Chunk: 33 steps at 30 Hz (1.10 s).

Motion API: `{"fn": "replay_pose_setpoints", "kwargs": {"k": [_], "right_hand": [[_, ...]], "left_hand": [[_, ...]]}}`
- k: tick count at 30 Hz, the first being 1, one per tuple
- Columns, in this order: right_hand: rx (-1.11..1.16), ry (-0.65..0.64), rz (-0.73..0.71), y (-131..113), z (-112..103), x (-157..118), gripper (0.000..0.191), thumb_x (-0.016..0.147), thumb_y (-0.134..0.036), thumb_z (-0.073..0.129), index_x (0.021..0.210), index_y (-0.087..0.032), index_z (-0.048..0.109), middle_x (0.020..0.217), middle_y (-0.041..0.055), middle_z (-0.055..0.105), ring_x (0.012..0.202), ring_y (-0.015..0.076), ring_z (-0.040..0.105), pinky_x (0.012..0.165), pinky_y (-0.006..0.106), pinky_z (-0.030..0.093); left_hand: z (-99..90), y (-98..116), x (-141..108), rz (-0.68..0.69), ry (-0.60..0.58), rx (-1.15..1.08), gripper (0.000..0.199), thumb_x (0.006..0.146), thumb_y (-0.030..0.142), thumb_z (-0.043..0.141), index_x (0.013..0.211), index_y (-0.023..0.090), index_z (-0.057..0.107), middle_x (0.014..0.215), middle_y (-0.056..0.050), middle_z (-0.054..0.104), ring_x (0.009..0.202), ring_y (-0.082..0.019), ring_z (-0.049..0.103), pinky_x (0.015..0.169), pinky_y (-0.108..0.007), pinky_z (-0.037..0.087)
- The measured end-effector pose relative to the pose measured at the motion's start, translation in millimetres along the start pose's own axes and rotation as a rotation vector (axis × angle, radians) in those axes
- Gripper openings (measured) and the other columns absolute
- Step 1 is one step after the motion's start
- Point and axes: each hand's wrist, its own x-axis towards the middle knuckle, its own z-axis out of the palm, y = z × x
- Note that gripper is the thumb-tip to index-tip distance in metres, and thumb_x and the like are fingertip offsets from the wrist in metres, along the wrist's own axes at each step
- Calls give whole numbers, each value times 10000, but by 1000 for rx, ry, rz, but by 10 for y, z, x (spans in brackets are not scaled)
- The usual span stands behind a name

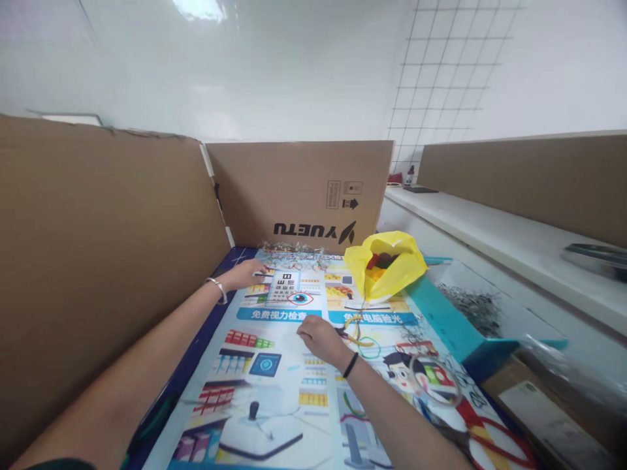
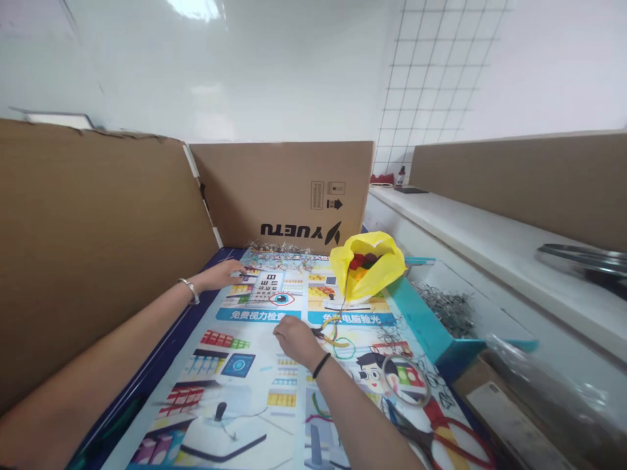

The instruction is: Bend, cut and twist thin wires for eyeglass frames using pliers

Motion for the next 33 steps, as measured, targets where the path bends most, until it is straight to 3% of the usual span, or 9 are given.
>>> {"fn": "replay_pose_setpoints", "kwargs": {"k": [3,5,8,11,15,20,23,27,33], "right_hand": [[-14,16,-1,-7,-10,12,192,810,-68,503,779,-168,664,800,33,634,820,140,556,783,248,433],[-16,16,-1,-17,-24,20,191,808,-66,509,770,-166,667,785,29,634,808,136,558,771,243,432],[-3,-2,6,-23,-40,20,182,818,-85,513,773,-161,671,790,33,634,813,137,560,771,241,428],[25,-30,15,4,-29,14,183,842,-114,495,815,-156,672,837,50,630,855,149,549,791,251,416],[58,-76,17,59,-5,22,184,847,-129,487,821,-158,667,849,54,614,856,153,539,801,258,404],[58,-95,17,69,-20,21,181,833,-127,488,846,-163,664,866,55,601,853,156,537,785,255,401],[51,-96,18,58,-27,16,184,822,-124,488,843,-168,666,877,56,598,853,157,534,777,255,398],[45,-94,16,52,-18,19,186,820,-132,485,827,-168,667,880,59,604,864,160,533,773,252,393],[36,-83,11,73,1,23,190,822,-156,476,819,-175,665,856,53,612,854,159,540,780,255,397]], "left_hand": [[-304,385,-500,86,-161,-80,299,704,394,624,975,282,683,1041,10,669,933,-162,618,836,-211,459],[-475,647,-897,94,-308,-210,329,734,422,605,1030,292,665,1101,-4,654,984,-175,610,870,-237,451],[-664,981,-1498,22,-370,-216,329,806,419,523,1108,339,623,1167,4,625,1060,-175,582,919,-269,435],[-741,1198,-2019,-86,-320,-169,358,805,429,518,1153,380,587,1210,28,600,1108,-178,559,937,-279,434],[-609,1377,-2610,-273,-218,-106,369,802,464,497,1154,395,582,1217,42,596,1089,-193,572,921,-290,455],[-142,1620,-3219,-489,-29,-39,311,811,470,451,1054,390,628,1108,37,650,1009,-190,604,879,-293,483],[184,1758,-3388,-559,73,-22,335,811,480,455,1080,360,615,1152,1,632,1048,-208,587,911,-328,475],[479,1828,-3245,-514,150,-8,334,850,384,443,1152,325,574,1313,-24,517,1181,-211,496,1001,-366,415],[620,1498,-2778,-347,123,98,475,818,235,534,1285,260,453,1422,-67,379,1270,-248,376,1043,-422,343]]}}
